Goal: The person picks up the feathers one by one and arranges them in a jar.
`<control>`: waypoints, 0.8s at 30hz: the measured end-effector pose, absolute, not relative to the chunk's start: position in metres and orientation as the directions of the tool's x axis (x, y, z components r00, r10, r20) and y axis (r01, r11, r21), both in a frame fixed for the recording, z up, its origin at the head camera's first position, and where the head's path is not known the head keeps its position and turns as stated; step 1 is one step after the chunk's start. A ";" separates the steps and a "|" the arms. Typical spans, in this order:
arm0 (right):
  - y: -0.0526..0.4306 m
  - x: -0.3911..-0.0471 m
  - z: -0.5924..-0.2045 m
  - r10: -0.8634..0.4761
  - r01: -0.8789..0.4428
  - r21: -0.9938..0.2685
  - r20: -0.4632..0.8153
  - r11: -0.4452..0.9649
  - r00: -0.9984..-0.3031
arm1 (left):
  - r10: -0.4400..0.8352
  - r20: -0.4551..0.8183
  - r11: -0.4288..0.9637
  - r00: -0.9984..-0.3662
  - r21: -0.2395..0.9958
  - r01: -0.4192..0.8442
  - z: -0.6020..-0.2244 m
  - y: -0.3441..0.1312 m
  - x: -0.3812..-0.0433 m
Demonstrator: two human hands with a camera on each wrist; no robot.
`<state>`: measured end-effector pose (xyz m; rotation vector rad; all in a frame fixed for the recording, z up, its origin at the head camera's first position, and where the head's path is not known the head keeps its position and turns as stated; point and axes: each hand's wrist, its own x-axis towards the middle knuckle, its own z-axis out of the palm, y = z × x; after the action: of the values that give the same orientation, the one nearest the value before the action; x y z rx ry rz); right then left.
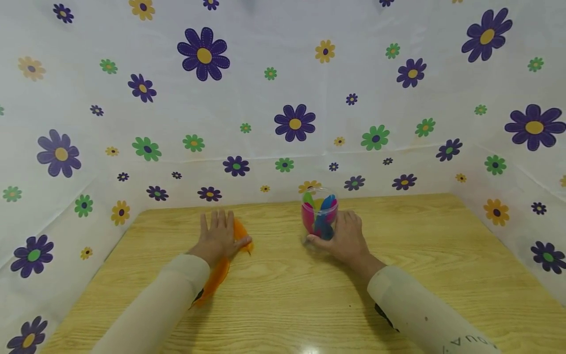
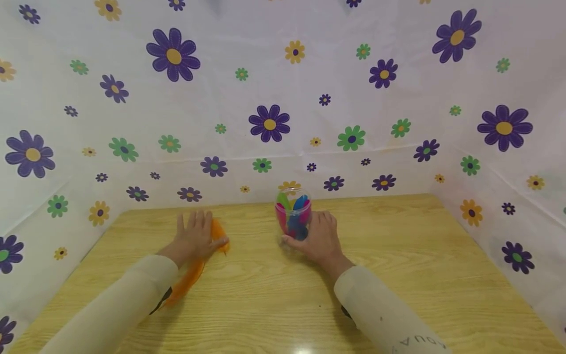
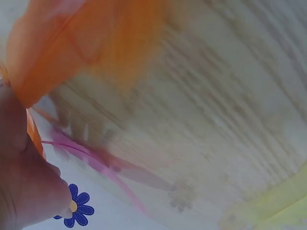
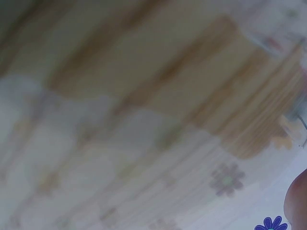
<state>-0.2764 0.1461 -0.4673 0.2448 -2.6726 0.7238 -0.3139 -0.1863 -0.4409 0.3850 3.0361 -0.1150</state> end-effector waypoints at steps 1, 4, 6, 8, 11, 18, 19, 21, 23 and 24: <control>0.146 -0.276 -0.467 -0.072 -0.254 -0.451 0.383 0.856 -0.921 | 0.245 -0.104 0.966 -0.964 -0.054 0.252 -0.439 -0.185 -0.313; 0.146 -0.276 -0.467 -0.071 -0.251 -0.449 0.381 0.857 -0.922 | 0.255 -0.136 0.965 -0.957 -0.031 0.262 -0.438 -0.183 -0.313; 0.145 -0.276 -0.467 -0.070 -0.248 -0.448 0.377 0.859 -0.924 | 0.264 -0.150 0.962 -0.953 -0.024 0.270 -0.440 -0.182 -0.314; 0.145 -0.276 -0.467 -0.070 -0.245 -0.448 0.373 0.860 -0.925 | 0.270 -0.154 0.960 -0.950 -0.030 0.278 -0.443 -0.182 -0.317; 0.145 -0.276 -0.466 -0.070 -0.244 -0.450 0.369 0.859 -0.927 | 0.295 -0.135 0.952 -0.946 -0.038 0.303 -0.448 -0.182 -0.321; 0.145 -0.276 -0.465 -0.076 -0.253 -0.450 0.374 0.856 -0.924 | 0.354 -0.075 0.935 -0.932 0.005 0.354 -0.450 -0.180 -0.325; 0.145 -0.276 -0.465 -0.077 -0.252 -0.448 0.373 0.858 -0.925 | 0.364 -0.063 0.931 -0.929 0.015 0.364 -0.449 -0.179 -0.325; 0.145 -0.277 -0.466 -0.077 -0.252 -0.448 0.373 0.858 -0.924 | 0.381 -0.041 0.924 -0.924 0.035 0.380 -0.447 -0.177 -0.325; 0.145 -0.277 -0.466 -0.075 -0.250 -0.448 0.372 0.859 -0.925 | 0.393 -0.028 0.919 -0.919 0.056 0.391 -0.443 -0.173 -0.324; 0.145 -0.277 -0.467 -0.074 -0.248 -0.448 0.370 0.859 -0.926 | 0.398 -0.029 0.916 -0.917 0.070 0.395 -0.442 -0.172 -0.324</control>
<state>-0.2767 0.1448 -0.4667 0.2410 -2.6916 0.7132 -0.3242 -0.1720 -0.4419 0.6284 3.0334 0.0968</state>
